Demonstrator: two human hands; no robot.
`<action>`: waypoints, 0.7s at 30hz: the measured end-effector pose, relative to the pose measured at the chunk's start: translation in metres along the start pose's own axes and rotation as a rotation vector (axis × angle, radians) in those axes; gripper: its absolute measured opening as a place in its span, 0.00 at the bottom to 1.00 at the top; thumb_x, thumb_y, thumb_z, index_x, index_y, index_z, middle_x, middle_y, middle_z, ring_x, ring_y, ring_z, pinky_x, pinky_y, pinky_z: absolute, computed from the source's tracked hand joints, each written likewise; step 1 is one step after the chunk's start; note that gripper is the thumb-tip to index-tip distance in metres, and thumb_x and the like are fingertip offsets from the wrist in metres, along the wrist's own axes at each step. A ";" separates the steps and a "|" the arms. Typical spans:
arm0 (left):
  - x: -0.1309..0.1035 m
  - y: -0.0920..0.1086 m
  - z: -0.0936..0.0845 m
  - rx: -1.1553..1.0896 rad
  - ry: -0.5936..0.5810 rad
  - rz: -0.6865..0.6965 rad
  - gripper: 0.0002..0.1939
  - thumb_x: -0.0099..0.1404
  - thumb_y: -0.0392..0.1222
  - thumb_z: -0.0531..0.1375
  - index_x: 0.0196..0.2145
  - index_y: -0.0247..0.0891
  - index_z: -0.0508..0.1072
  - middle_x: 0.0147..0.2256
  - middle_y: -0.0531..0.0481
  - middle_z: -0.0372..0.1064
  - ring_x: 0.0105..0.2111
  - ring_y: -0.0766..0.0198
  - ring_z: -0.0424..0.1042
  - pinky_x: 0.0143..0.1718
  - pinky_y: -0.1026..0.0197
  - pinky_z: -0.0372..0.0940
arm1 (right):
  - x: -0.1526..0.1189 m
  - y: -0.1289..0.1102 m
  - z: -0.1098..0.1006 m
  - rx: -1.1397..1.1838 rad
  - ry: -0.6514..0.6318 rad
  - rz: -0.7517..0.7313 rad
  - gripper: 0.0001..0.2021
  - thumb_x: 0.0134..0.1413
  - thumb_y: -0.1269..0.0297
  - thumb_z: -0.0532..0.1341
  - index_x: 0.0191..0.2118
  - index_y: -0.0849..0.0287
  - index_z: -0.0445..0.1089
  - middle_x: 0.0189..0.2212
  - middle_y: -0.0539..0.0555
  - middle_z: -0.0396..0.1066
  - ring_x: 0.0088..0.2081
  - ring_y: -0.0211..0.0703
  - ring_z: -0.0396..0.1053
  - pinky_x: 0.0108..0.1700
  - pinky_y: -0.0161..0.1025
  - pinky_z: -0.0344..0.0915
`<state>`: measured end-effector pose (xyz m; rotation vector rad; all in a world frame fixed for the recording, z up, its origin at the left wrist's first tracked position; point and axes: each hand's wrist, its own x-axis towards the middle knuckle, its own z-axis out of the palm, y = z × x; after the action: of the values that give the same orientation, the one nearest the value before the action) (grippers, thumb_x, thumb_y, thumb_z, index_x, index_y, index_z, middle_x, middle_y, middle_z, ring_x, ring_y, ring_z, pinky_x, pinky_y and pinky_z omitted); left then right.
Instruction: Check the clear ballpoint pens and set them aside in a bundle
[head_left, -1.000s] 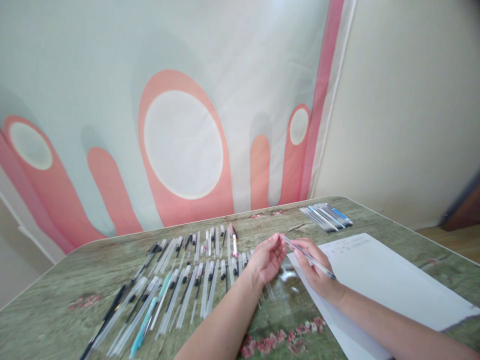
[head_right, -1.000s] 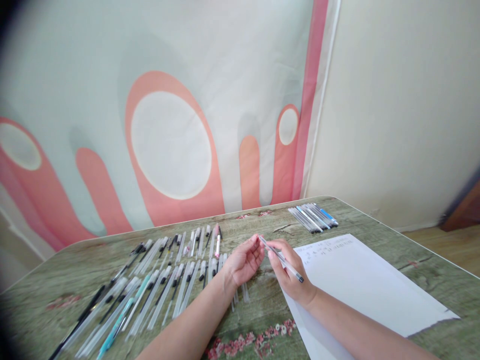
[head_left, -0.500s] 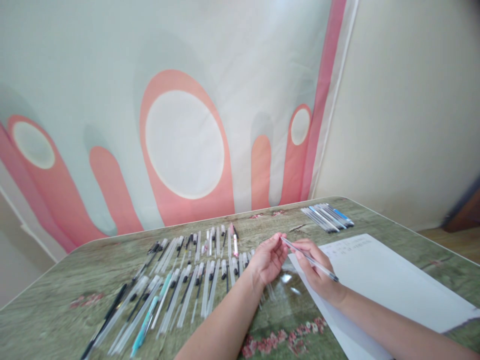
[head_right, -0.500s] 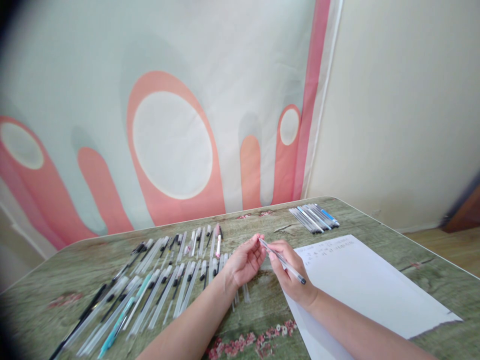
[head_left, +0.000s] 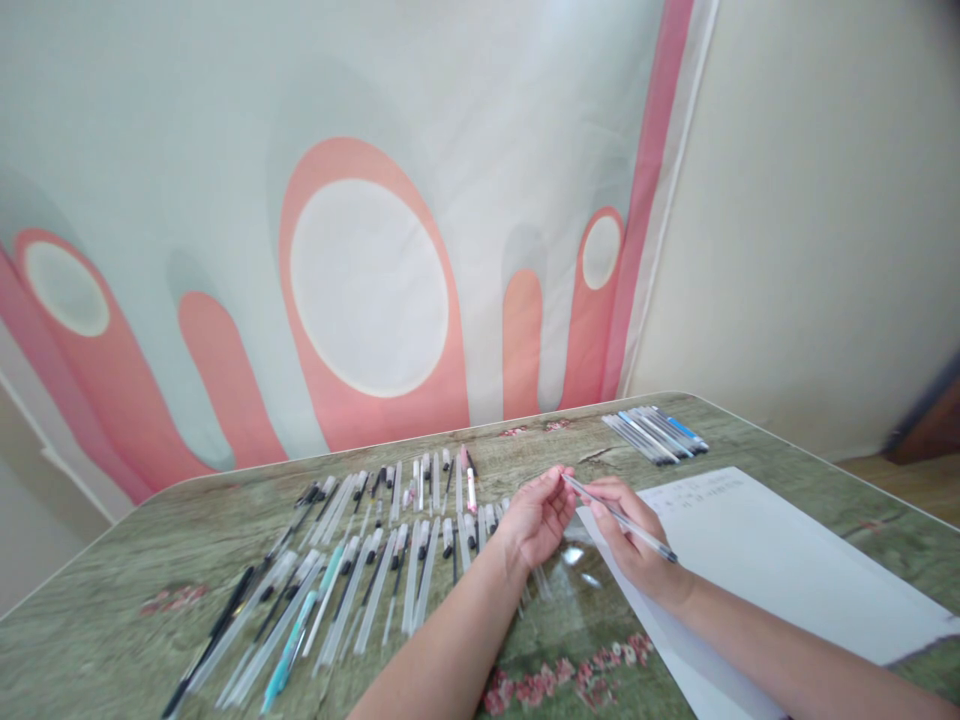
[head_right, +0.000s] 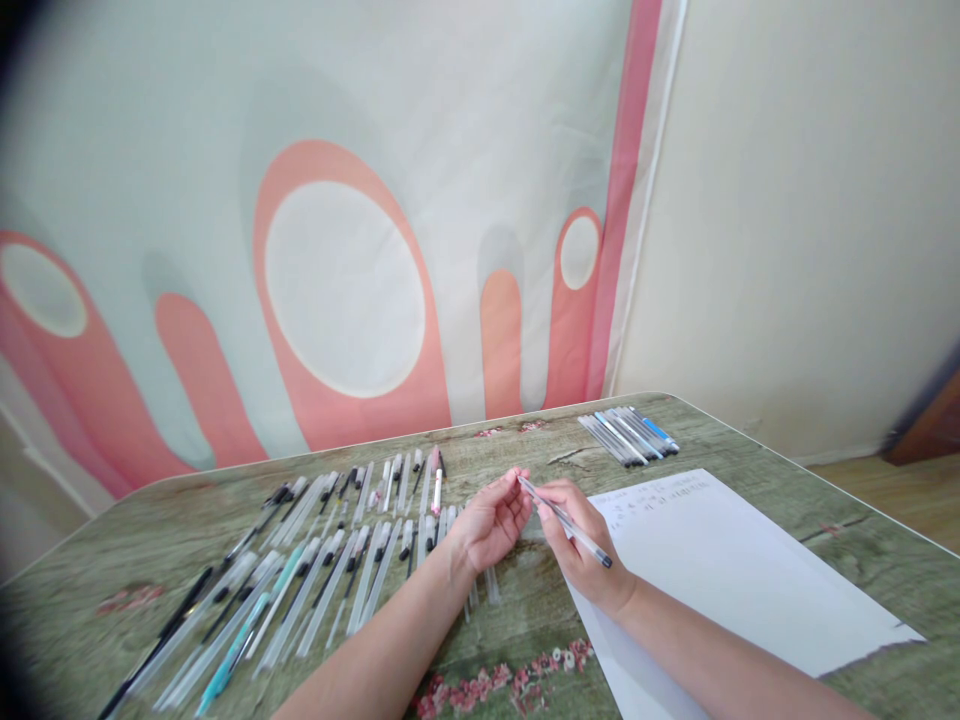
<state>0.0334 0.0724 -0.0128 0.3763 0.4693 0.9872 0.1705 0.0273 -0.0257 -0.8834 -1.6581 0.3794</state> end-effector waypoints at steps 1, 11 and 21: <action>0.000 0.000 0.000 0.002 -0.001 -0.001 0.06 0.57 0.32 0.59 0.34 0.30 0.71 0.32 0.48 0.72 0.27 0.71 0.71 0.33 0.69 0.66 | 0.000 0.000 0.000 -0.001 0.000 0.000 0.09 0.56 0.67 0.52 0.43 0.56 0.63 0.37 0.56 0.64 0.40 0.44 0.66 0.42 0.44 0.65; -0.001 0.001 0.000 0.043 -0.051 0.003 0.06 0.57 0.33 0.59 0.34 0.30 0.71 0.32 0.48 0.72 0.27 0.72 0.71 0.34 0.69 0.66 | -0.002 0.000 -0.003 -0.042 -0.027 -0.072 0.11 0.55 0.71 0.52 0.45 0.57 0.61 0.39 0.56 0.63 0.41 0.44 0.64 0.43 0.44 0.64; -0.002 -0.002 0.002 0.068 -0.087 0.038 0.08 0.56 0.35 0.60 0.35 0.30 0.72 0.32 0.47 0.72 0.29 0.70 0.71 0.35 0.69 0.66 | 0.001 -0.002 -0.003 -0.093 -0.033 -0.082 0.12 0.55 0.72 0.52 0.45 0.56 0.61 0.40 0.56 0.63 0.43 0.44 0.64 0.45 0.43 0.63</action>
<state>0.0350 0.0691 -0.0122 0.4889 0.4185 0.9888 0.1721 0.0264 -0.0228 -0.8785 -1.7479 0.2630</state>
